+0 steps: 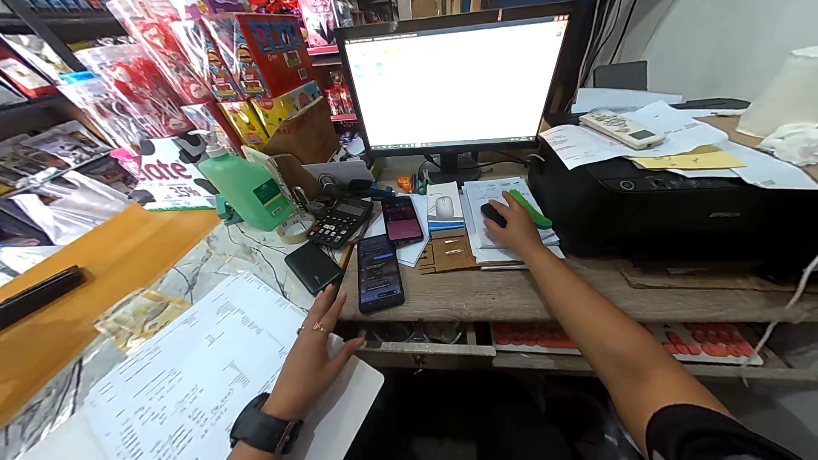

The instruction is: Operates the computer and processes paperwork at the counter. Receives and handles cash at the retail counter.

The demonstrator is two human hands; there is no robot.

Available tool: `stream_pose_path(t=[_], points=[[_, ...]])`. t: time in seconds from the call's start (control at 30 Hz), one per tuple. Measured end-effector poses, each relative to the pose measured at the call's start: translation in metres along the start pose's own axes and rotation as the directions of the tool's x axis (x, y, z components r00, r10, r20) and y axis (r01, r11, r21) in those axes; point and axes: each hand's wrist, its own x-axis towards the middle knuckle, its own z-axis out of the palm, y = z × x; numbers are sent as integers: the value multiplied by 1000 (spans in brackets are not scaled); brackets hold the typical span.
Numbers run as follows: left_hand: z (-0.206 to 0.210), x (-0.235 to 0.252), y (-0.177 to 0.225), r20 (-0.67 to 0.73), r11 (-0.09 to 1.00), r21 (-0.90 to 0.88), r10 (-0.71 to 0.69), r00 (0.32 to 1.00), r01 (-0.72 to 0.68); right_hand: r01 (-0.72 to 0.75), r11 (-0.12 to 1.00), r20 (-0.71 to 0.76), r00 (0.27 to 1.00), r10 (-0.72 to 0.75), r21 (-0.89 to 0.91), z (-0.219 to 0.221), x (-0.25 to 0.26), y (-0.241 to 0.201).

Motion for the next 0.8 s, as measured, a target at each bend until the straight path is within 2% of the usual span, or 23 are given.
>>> stream_pose_path(t=[0.07,0.13,0.2,0.27,0.37,0.43,0.5,0.63,0.73,0.8], points=[[0,1,27,-1,997,11,78,997,-78,71,993,-73,995,-64,95,-13,-11,-2],[8,0,66,48,980,-8,199,979,-199,204,968,-143,973,-184,147,-34,-39,-4],[29,-6,108,141,952,-95,301,943,-290,342,929,-204,928,-311,139,-52,-87,4],[63,-17,144,246,925,-195,368,897,-326,405,911,-209,900,-382,77,-59,-150,23],[122,-30,175,404,912,-293,390,827,-287,347,936,-139,926,-352,-62,-52,-242,75],[158,-32,184,486,919,-298,378,788,-257,216,964,-81,970,-230,-154,-54,-285,105],[187,-30,189,504,930,-255,362,784,-265,67,974,-42,996,-78,-216,-60,-308,121],[222,-24,192,513,952,-112,302,804,-286,-81,960,-47,996,71,-268,-54,-302,130],[231,-22,190,515,958,-47,266,815,-283,-89,967,-12,996,89,-239,-46,-279,131],[232,-20,185,518,965,-10,228,824,-260,-36,973,-27,999,30,-229,-41,-268,129]])
